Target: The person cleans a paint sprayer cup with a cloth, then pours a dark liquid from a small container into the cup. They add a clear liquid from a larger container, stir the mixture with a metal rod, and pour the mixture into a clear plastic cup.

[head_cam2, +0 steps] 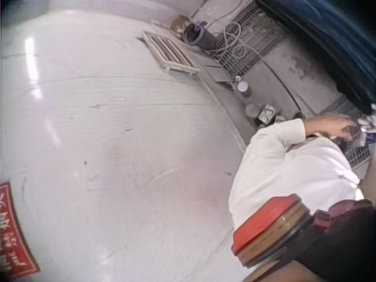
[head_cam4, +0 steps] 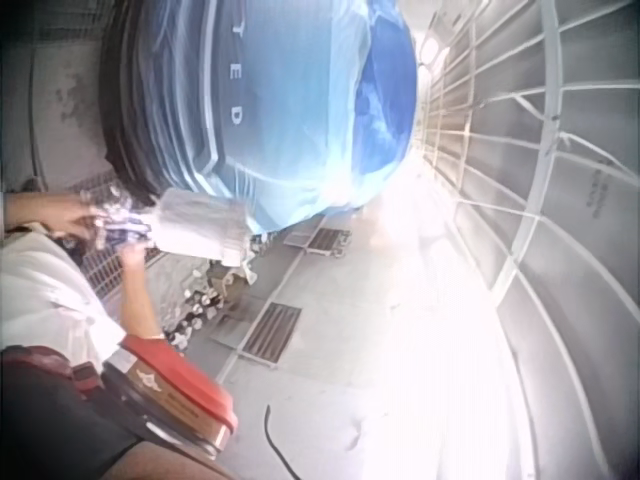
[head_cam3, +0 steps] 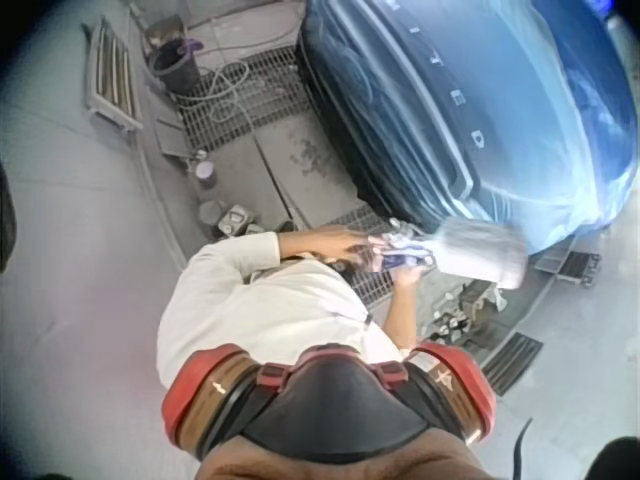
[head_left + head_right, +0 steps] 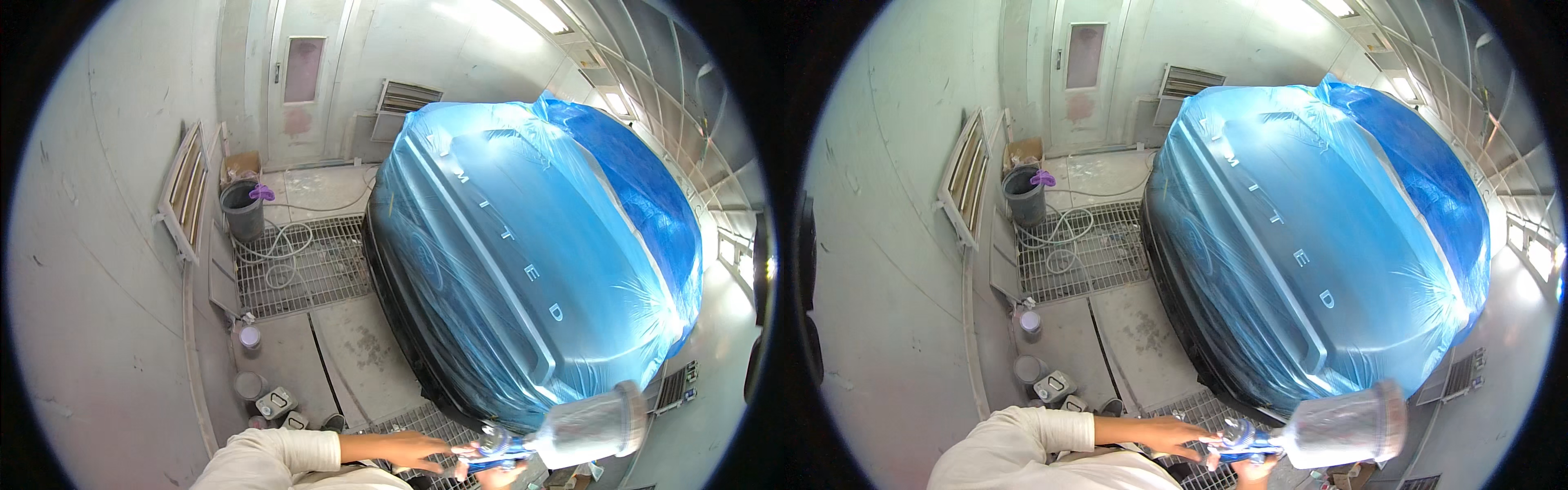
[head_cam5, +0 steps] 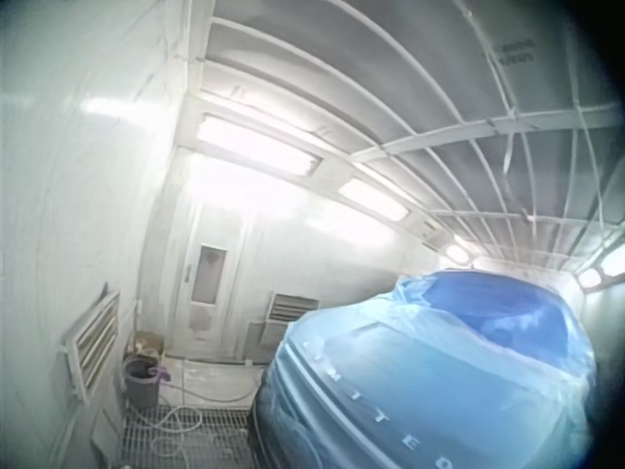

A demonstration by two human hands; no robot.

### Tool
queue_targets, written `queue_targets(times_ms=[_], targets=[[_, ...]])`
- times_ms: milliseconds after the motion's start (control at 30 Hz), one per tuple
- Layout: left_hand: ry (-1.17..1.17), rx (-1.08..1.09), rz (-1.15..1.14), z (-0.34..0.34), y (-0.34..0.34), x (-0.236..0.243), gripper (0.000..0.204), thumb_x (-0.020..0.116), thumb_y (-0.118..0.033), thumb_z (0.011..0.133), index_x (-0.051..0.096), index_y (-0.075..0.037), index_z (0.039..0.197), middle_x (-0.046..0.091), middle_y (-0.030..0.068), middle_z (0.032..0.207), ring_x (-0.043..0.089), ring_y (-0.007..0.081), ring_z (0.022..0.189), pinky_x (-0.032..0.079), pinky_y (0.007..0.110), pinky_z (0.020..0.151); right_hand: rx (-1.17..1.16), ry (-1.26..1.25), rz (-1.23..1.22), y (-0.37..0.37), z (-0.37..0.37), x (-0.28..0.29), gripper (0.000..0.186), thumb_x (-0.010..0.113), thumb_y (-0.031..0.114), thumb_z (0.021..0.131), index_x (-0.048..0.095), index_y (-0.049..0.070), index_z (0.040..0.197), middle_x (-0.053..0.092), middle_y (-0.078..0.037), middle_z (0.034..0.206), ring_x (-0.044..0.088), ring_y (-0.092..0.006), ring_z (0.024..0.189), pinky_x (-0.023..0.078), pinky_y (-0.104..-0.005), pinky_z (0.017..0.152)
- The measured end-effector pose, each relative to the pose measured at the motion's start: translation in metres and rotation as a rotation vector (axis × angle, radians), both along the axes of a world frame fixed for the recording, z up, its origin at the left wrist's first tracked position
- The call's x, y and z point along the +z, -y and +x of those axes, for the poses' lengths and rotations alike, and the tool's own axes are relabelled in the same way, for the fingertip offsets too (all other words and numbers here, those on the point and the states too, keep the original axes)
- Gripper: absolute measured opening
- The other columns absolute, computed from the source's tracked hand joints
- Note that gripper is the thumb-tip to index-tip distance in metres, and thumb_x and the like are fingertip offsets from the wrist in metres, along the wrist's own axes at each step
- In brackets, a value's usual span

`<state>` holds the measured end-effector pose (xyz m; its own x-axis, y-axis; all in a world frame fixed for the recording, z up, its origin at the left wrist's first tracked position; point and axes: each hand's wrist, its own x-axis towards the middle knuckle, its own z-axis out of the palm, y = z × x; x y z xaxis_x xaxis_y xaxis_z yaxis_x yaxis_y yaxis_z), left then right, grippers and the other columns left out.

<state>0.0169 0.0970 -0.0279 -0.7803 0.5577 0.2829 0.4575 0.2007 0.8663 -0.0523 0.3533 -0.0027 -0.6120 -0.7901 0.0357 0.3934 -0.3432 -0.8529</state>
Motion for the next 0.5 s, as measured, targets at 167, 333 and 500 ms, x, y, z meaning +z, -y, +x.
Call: queue_targets(times_ms=[167, 333, 500], targets=[[-0.156, -0.215, 0.110, -0.030, -0.009, 0.072, 0.042, 0.058, -0.033, 0.103, 0.053, -0.008, 0.137, 0.068, 0.0140, 0.114, 0.068, 0.0369, 0.094, 0.053, 0.047, 0.069, -0.121, 0.000, 0.004, -0.011, -0.017, 0.068, 0.117, 0.052, 0.088, 0.077, 0.041, -0.003, 0.150, 0.054, -0.027, 0.141, 0.063, -0.0325, 0.093, 0.050, -0.0436, 0.081], [-0.490, -0.234, 0.255, -0.056, -0.027, 0.120, 0.031, 0.068, -0.037, 0.099, 0.065, -0.007, 0.105, 0.068, 0.0143, 0.090, 0.069, 0.0373, 0.079, 0.053, 0.041, 0.063, -0.308, -0.089, 0.053, -0.024, -0.013, 0.151, 0.108, 0.053, 0.080, 0.083, 0.037, -0.001, 0.153, 0.048, -0.024, 0.147, 0.054, -0.0339, 0.108, 0.045, -0.0460, 0.091], [-0.545, -0.228, 0.514, -0.064, -0.068, 0.155, 0.030, 0.066, -0.030, 0.099, 0.056, -0.002, 0.098, 0.059, 0.0116, 0.088, 0.063, 0.0336, 0.069, 0.047, 0.042, 0.055, -0.561, -0.184, 0.070, -0.040, 0.008, 0.215, 0.099, 0.054, 0.072, 0.089, 0.032, 0.002, 0.156, 0.041, -0.020, 0.154, 0.046, -0.0353, 0.124, 0.039, -0.0484, 0.101]])
